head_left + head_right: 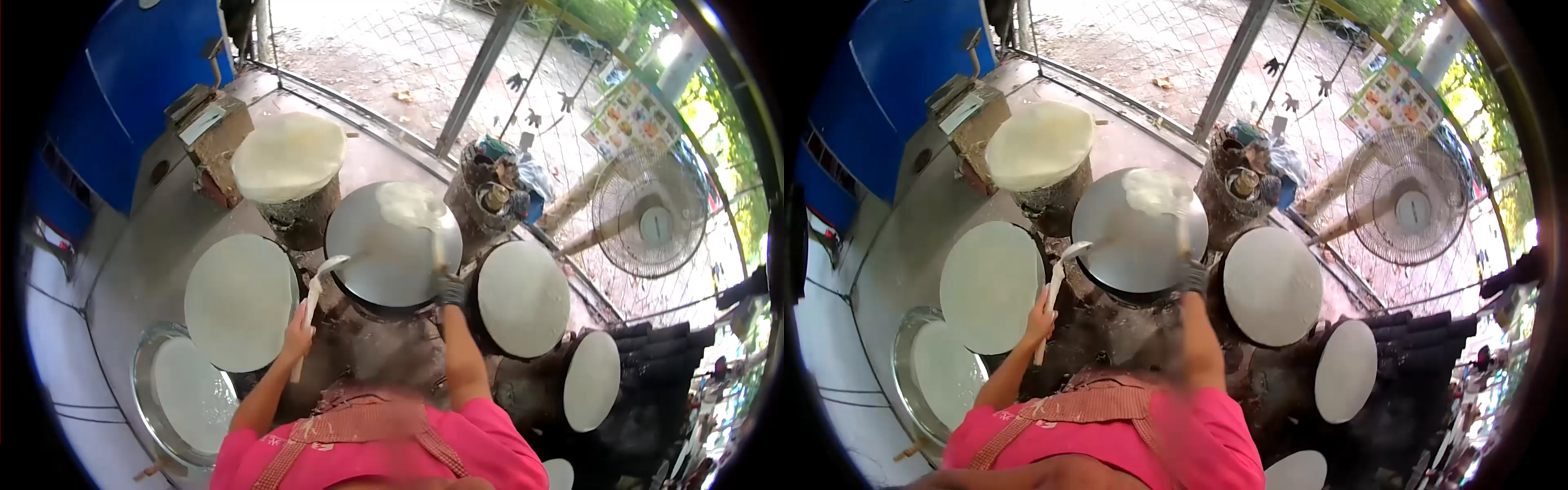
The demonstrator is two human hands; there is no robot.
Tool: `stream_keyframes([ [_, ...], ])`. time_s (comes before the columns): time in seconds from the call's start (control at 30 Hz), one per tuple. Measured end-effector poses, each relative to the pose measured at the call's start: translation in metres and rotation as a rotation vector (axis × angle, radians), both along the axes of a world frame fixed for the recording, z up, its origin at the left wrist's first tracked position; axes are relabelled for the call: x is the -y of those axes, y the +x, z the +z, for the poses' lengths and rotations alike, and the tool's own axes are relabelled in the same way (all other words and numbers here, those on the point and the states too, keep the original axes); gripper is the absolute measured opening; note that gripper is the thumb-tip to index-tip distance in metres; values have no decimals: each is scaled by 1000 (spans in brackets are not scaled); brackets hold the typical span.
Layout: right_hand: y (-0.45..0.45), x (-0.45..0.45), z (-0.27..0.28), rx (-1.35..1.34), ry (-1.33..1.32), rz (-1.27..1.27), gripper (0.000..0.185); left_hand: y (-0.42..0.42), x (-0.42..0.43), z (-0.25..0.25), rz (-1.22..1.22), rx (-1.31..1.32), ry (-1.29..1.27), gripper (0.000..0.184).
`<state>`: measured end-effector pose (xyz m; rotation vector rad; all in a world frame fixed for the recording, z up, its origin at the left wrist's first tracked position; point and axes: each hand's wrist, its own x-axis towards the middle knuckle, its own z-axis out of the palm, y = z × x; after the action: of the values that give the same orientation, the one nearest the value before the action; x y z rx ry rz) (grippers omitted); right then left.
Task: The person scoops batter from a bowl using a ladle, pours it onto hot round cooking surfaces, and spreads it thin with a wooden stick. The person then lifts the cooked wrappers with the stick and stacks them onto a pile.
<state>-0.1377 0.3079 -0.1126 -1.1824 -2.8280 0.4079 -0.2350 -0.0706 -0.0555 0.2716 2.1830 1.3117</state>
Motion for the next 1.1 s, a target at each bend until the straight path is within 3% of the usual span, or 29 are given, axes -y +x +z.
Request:
stream_keyframes([
  [0.07,-33,19,-56,13,170,52,30,9,2,15,25,64,-40,64],
  [0.1,-44,12,-78,12,236,112,30,5,10,-19,3,-94,-6,64],
  [0.13,-49,-15,-107,-11,365,212,30,7,18,-20,-8,-112,-19,64],
  [0.17,-30,-21,-85,-51,102,203,29,9,26,-20,-18,-130,-31,64],
  [0.2,-10,-25,-57,-89,-153,162,28,11,21,15,-11,-13,-81,64],
  [0.23,15,-18,10,-533,-746,-124,30,8,13,35,-2,94,-114,64],
  [0.33,9,-5,-28,59,141,146,23,4,23,-10,-36,-116,-109,64],
  [0.37,-7,4,-76,-86,226,210,26,4,21,-17,-26,-131,-105,64],
  [0.43,-20,33,16,-223,-653,-5,28,7,17,-31,-8,-159,-97,64],
  [0.47,-11,13,1,-353,-553,218,31,11,10,-7,28,-61,-91,64],
  [0.57,4,-40,40,-447,-1011,-34,35,17,8,-20,81,-128,-48,62],
  [0.63,2,-45,21,-341,-1002,-57,37,21,5,-31,109,-123,-60,61],
  [0.7,-13,-43,-65,-135,-789,149,40,24,-1,-31,136,-93,-100,61],
  [0.77,0,-66,-143,-98,-596,269,40,45,-15,30,213,143,-64,61],
  [0.8,2,-80,-107,-197,-759,225,36,53,-15,24,258,110,67,62],
  [0.87,4,-99,-8,-402,-1087,118,27,73,-11,38,267,171,87,63],
  [0.9,-9,-103,26,-227,-1462,-511,23,79,-11,48,272,202,95,64],
  [0.93,-1,-108,13,-572,-1390,-405,23,88,-11,53,318,310,196,64],
  [0.97,-7,-101,19,-459,-1392,-425,25,96,-9,49,335,343,193,64],
  [1.07,-13,-75,3,-239,-1195,58,24,104,-5,34,348,404,204,63],
  [1.1,3,-82,-36,-309,-1139,258,22,112,-4,38,355,421,191,63],
])
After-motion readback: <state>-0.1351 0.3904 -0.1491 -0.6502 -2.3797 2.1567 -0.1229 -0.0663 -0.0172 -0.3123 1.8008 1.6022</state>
